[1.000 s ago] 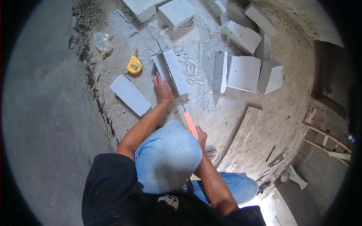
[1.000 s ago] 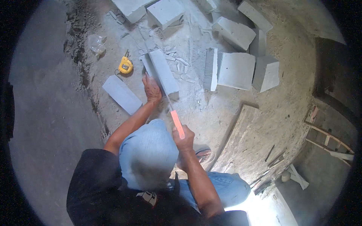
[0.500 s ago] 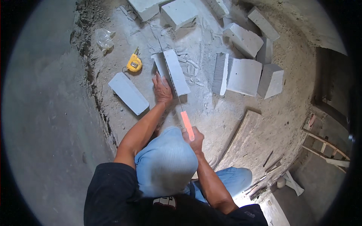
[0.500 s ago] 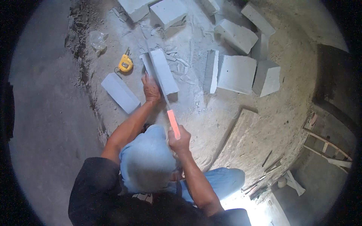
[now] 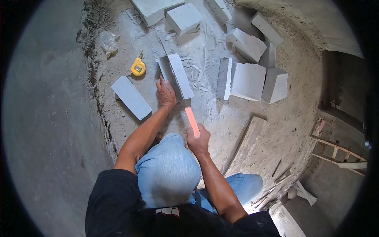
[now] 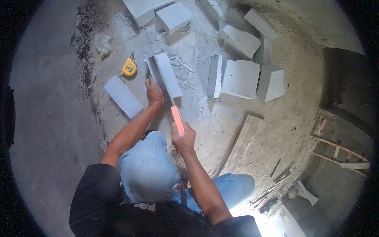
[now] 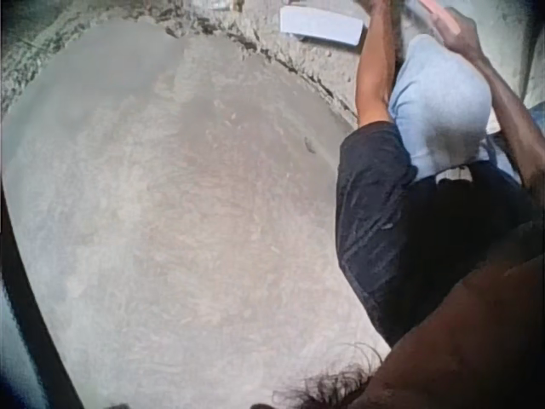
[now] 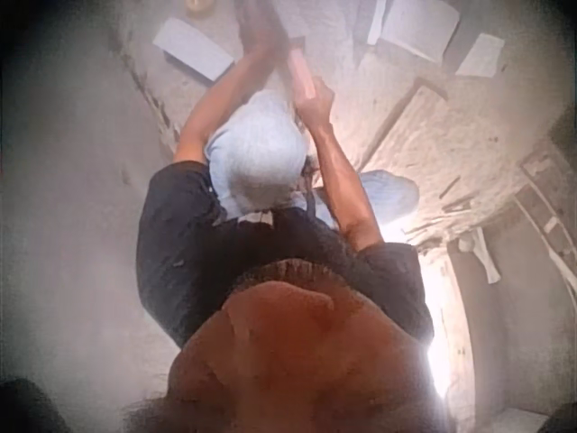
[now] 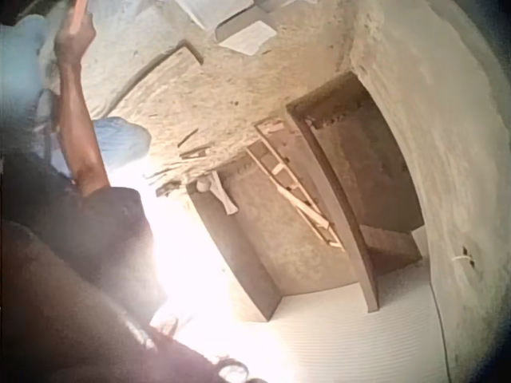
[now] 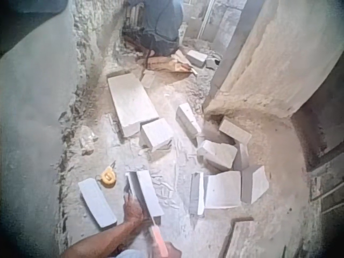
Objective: The person measures a lightweight concrete block with a tape measure, marks it, and then saws through the block using a hand saw while holding it in place on the floor.
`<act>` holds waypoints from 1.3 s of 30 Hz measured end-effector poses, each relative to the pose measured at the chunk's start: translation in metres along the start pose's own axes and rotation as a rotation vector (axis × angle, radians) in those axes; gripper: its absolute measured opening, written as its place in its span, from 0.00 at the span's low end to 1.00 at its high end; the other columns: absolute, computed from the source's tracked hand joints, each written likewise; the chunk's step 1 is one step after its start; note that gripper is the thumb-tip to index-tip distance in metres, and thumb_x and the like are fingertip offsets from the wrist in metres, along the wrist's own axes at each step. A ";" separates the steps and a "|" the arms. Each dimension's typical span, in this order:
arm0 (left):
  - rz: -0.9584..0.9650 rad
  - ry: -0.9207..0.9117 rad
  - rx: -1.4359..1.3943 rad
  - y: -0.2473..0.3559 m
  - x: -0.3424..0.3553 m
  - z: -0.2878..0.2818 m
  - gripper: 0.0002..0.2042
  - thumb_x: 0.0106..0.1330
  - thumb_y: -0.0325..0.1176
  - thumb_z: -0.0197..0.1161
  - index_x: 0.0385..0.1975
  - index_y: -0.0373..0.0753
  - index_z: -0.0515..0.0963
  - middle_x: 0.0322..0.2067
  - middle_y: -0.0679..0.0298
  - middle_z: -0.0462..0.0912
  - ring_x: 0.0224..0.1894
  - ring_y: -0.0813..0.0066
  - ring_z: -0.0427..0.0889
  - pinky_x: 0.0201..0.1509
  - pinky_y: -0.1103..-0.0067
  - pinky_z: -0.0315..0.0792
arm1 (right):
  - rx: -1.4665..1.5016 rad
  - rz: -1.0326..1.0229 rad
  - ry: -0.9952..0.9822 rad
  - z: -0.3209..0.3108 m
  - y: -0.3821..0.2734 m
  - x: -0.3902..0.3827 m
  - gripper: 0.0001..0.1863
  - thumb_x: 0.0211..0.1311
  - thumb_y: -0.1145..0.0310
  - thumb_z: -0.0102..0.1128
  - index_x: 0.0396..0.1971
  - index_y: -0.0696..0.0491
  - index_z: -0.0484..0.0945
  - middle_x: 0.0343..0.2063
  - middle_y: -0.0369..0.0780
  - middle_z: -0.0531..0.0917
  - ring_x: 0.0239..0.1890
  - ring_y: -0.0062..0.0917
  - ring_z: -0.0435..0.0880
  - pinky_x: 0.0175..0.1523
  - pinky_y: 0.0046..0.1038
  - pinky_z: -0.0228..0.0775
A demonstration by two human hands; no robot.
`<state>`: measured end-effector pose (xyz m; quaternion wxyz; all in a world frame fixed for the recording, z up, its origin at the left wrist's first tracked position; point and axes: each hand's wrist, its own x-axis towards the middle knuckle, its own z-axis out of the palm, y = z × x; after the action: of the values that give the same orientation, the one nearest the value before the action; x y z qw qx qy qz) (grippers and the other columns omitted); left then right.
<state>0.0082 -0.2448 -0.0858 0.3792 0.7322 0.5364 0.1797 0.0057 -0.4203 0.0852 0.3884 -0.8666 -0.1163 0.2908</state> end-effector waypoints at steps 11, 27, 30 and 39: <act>-0.015 -0.053 -0.011 -0.004 -0.004 -0.006 0.24 0.74 0.41 0.42 0.63 0.30 0.61 0.52 0.42 0.67 0.53 0.41 0.71 0.56 0.60 0.68 | -0.007 0.030 0.045 0.011 -0.003 -0.006 0.13 0.59 0.62 0.63 0.25 0.58 0.78 0.19 0.48 0.80 0.23 0.38 0.83 0.31 0.36 0.73; 0.013 -0.095 -0.058 0.000 0.006 -0.008 0.24 0.75 0.40 0.40 0.63 0.30 0.61 0.53 0.42 0.67 0.55 0.41 0.71 0.58 0.61 0.66 | 0.042 0.043 -0.027 0.005 0.002 0.003 0.13 0.58 0.62 0.61 0.26 0.59 0.78 0.20 0.50 0.80 0.24 0.41 0.83 0.30 0.36 0.73; 0.056 -0.057 -0.028 -0.014 0.005 -0.008 0.24 0.75 0.40 0.41 0.63 0.30 0.61 0.53 0.42 0.67 0.54 0.41 0.71 0.58 0.61 0.66 | 0.055 -0.024 -0.011 -0.001 0.019 -0.018 0.13 0.57 0.64 0.61 0.25 0.59 0.77 0.19 0.51 0.79 0.24 0.42 0.83 0.29 0.37 0.72; -0.007 -0.072 -0.083 -0.004 0.005 -0.004 0.24 0.75 0.41 0.40 0.63 0.29 0.61 0.55 0.43 0.67 0.55 0.41 0.71 0.58 0.61 0.67 | 0.028 -0.106 0.008 0.005 0.023 -0.015 0.12 0.58 0.64 0.61 0.26 0.59 0.78 0.20 0.51 0.80 0.24 0.45 0.82 0.30 0.38 0.73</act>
<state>0.0046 -0.2383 -0.0874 0.4292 0.7200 0.5169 0.1740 -0.0097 -0.4386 0.0714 0.4155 -0.8550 -0.1563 0.2681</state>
